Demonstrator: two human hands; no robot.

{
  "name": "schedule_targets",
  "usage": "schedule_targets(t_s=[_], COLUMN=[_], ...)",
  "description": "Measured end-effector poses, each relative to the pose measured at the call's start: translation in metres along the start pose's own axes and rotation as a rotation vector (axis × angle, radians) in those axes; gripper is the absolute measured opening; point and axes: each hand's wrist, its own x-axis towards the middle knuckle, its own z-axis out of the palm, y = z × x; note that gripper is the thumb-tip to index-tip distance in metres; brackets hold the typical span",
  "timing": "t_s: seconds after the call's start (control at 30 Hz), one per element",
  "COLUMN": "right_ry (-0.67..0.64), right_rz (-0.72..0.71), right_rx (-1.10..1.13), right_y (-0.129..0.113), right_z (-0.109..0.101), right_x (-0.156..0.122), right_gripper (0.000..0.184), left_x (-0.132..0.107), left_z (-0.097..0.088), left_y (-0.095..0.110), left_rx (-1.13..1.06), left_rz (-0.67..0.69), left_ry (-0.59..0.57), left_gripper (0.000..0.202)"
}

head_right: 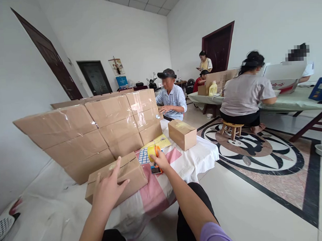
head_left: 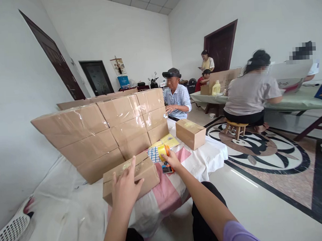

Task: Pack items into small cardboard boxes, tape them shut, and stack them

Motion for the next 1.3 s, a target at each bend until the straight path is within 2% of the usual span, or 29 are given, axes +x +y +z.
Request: schedule_targets(t_s=[0.1,0.23,0.33,0.4,0.47,0.57,0.63,0.7,0.83,0.97,1.1,1.17,1.3], right_ry=[0.035,0.099,0.106,0.089,0.037,-0.022,0.018,0.077,0.118,0.149,0.186,0.219,0.249], right_rz=[0.015,0.038,0.060,0.079,0.118,0.175,0.191,0.192,0.171,0.203,0.151,0.122,0.122], right_rx=[0.099,0.203,0.238,0.243,0.259,0.295,0.293,0.257,0.178,0.154,0.059,0.028,0.048], right_y=[0.000,-0.008,-0.019,-0.029,-0.038,-0.049,-0.055,-0.059,-0.068,-0.072,-0.065,-0.058,-0.042], right_z=[0.005,0.009,0.005,0.000,-0.006,-0.013,-0.015,-0.015,-0.017,-0.021,-0.027,-0.031,-0.037], right_x=[-0.002,-0.008,-0.017,-0.025,-0.035,-0.049,-0.057,-0.063,-0.071,-0.075,-0.074,-0.071,-0.062], right_gripper=[0.042,0.042,0.041,0.041,0.042,0.040,0.037,0.034,0.035,0.036,0.041,0.043,0.051], left_x=[0.001,0.001,-0.002,-0.006,-0.010,-0.015,-0.017,-0.019,-0.019,-0.021,-0.024,-0.025,-0.025], left_z=[0.002,0.010,0.009,0.005,0.002,0.007,0.015,0.025,0.037,0.040,0.048,0.051,0.055], left_y=[0.009,0.012,0.017,0.027,0.041,0.066,0.081,0.090,0.096,0.099,0.109,0.114,0.116], left_rx=[-0.055,-0.081,-0.093,-0.148,-0.213,-0.256,-0.246,-0.228,-0.195,-0.130,-0.070,-0.047,-0.009], left_rz=[-0.073,-0.110,-0.001,0.153,0.346,0.565,0.609,0.606,0.624,0.699,0.701,0.670,0.586], left_ry=[0.091,0.220,0.371,0.429,0.383,0.204,0.124,0.100,0.220,0.367,0.471,0.467,0.363], left_gripper=[0.079,0.067,0.049,0.037,0.029,0.022,0.022,0.019,0.006,0.015,0.018,0.016,0.013])
